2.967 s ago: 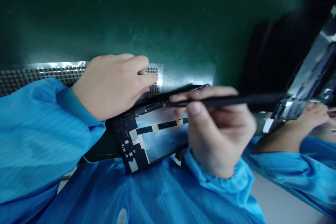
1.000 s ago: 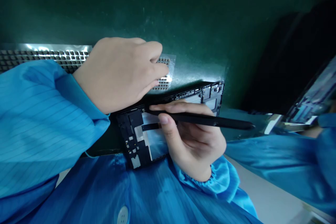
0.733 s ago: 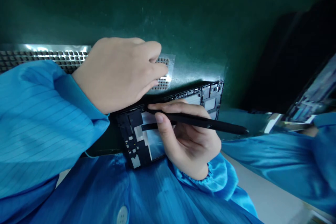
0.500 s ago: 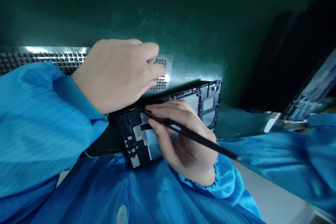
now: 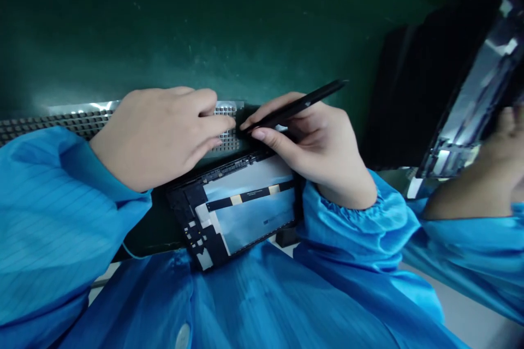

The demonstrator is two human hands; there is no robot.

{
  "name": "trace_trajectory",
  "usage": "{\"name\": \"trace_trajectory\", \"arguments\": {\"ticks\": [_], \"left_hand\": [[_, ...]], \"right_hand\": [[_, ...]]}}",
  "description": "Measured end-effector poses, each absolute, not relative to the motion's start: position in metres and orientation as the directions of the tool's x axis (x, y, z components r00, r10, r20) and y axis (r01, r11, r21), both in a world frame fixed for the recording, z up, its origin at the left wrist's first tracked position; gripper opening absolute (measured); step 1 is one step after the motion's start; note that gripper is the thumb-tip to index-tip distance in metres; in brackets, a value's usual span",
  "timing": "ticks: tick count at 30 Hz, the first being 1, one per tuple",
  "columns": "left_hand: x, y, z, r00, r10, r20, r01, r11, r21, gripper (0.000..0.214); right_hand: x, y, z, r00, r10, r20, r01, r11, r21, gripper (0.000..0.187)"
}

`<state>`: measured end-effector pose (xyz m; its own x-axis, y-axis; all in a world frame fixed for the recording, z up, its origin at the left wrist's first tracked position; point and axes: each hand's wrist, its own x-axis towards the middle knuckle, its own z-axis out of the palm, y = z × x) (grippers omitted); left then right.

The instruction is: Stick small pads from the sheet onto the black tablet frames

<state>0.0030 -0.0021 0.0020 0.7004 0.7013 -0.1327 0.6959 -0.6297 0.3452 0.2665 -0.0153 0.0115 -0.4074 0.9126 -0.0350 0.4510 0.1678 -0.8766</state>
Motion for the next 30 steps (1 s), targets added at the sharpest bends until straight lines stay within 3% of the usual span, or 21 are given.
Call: {"name": "trace_trajectory", "arguments": {"ticks": [13, 15, 18, 21, 26, 30], "left_hand": [[0.006, -0.004, 0.006, 0.68, 0.71, -0.185, 0.72, -0.598, 0.353, 0.047], [0.006, -0.004, 0.005, 0.671, 0.722, -0.166, 0.727, -0.598, 0.338, 0.047], [0.005, -0.004, 0.002, 0.658, 0.739, -0.144, 0.733, -0.584, 0.349, 0.048], [0.003, -0.004, -0.001, 0.643, 0.755, -0.132, 0.731, -0.552, 0.402, 0.054], [0.002, -0.005, 0.003, 0.65, 0.753, -0.101, 0.726, -0.577, 0.373, 0.058], [0.001, -0.005, 0.004, 0.667, 0.738, -0.102, 0.72, -0.604, 0.342, 0.055]], "right_hand": [[0.266, -0.015, 0.017, -0.409, 0.911, -0.055, 0.45, 0.149, -0.88, 0.017], [0.267, -0.025, 0.021, -0.313, 0.949, -0.036, 0.37, 0.087, -0.925, 0.015], [0.265, -0.055, 0.021, -0.01, 0.997, 0.076, 0.183, 0.077, -0.98, 0.009], [0.256, -0.087, 0.01, 0.258, 0.948, 0.187, 0.17, 0.146, -0.975, 0.015], [0.24, -0.104, -0.013, 0.296, 0.894, 0.337, 0.367, 0.219, -0.904, 0.014], [0.241, -0.105, -0.017, 0.271, 0.909, 0.317, 0.425, 0.182, -0.887, 0.016]]}}
